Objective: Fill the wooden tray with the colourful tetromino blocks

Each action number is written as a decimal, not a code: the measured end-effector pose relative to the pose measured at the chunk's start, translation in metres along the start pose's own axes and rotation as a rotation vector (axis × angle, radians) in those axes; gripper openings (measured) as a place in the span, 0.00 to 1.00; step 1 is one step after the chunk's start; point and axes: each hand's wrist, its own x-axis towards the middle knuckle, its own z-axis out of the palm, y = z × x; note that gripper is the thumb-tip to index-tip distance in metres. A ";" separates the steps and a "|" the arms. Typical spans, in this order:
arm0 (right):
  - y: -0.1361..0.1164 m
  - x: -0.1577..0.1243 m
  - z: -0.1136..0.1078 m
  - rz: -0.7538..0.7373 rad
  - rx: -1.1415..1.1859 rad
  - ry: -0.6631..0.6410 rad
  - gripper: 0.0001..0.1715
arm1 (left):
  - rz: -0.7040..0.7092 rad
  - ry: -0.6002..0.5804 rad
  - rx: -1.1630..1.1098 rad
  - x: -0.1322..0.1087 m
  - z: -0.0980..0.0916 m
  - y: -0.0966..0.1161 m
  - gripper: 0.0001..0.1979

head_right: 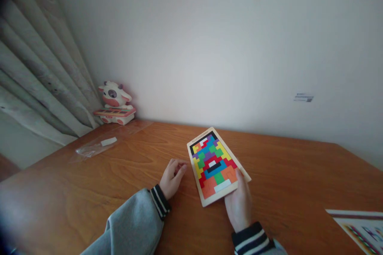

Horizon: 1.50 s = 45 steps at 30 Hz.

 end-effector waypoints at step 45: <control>0.079 -0.010 0.022 -0.461 -0.934 -0.224 0.29 | -0.109 0.053 0.306 0.016 -0.080 -0.048 0.17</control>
